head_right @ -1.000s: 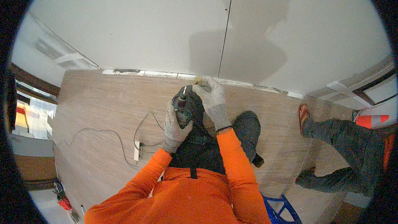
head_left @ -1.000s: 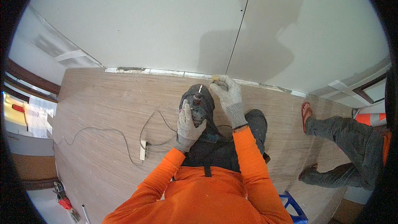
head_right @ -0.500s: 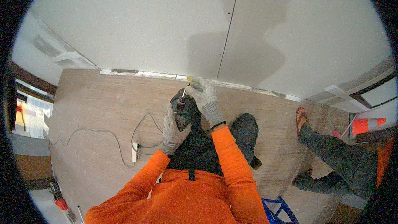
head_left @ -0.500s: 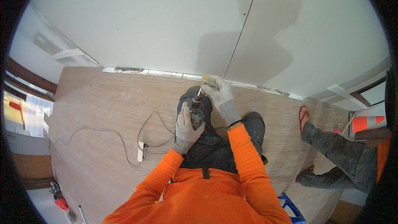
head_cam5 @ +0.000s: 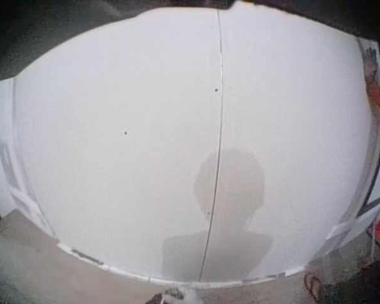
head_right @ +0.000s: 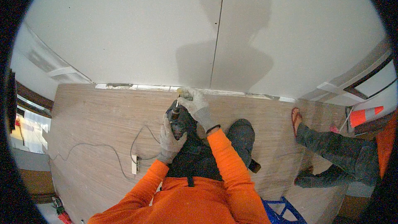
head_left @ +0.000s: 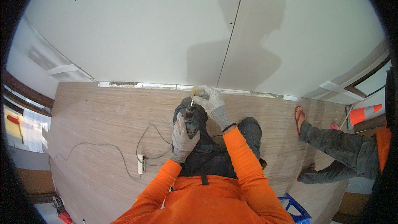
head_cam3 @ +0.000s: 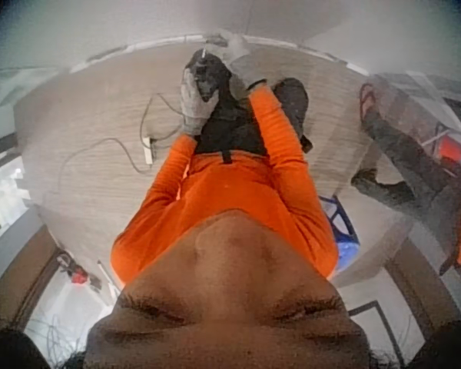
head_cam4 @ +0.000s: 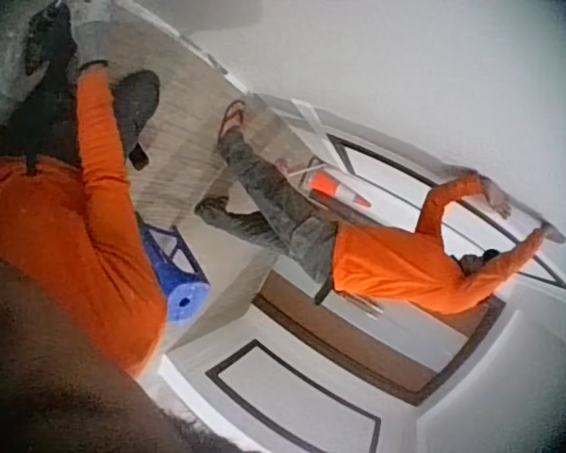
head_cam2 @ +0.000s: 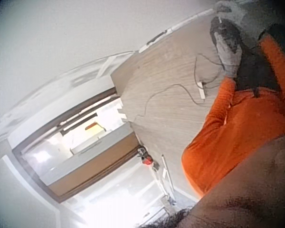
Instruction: The person uses a corded drill to secure drywall sheets to a metal ceiling frame. They position the drywall, drive screws into the metal studs, and later kneel to fasten screws near the floor junction. A coworker assists by holding the drywall in place.
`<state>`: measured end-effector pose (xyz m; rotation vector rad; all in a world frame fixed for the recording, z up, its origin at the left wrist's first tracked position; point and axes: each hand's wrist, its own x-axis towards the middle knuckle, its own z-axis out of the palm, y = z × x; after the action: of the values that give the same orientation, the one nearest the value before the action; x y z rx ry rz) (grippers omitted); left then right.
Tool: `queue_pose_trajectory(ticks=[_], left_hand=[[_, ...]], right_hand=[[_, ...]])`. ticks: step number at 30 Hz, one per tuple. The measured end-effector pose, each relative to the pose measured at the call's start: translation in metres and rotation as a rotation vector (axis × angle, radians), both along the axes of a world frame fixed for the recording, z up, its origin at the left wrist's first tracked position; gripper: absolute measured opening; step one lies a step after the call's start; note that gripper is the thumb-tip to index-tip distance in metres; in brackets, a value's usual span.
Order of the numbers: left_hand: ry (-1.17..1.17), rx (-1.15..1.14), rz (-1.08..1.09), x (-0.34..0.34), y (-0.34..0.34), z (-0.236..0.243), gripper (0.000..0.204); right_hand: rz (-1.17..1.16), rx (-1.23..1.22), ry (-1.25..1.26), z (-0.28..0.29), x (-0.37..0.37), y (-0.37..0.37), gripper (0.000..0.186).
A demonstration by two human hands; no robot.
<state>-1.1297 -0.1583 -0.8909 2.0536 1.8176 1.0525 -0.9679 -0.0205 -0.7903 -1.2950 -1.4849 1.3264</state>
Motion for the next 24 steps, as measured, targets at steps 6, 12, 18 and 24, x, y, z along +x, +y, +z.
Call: queue_pose_trajectory(ticks=[6,12,18,24], left_hand=[[-0.031,-0.088,0.036,0.001,0.004,0.009,0.11],[-0.098,-0.111,0.086,0.002,0.015,0.009,0.12],[-0.21,-0.133,0.154,0.012,0.036,0.037,0.119],[-0.205,-0.117,0.084,0.057,0.076,0.1,0.123]], right_hand=[[0.057,-0.056,0.029,-0.002,0.003,0.004,0.048],[-0.06,0.079,-0.018,-0.059,0.005,-0.018,0.052],[0.098,0.32,-0.322,-0.066,0.04,-0.122,0.078],[-0.108,0.61,-0.617,-0.072,0.035,-0.134,0.092]])
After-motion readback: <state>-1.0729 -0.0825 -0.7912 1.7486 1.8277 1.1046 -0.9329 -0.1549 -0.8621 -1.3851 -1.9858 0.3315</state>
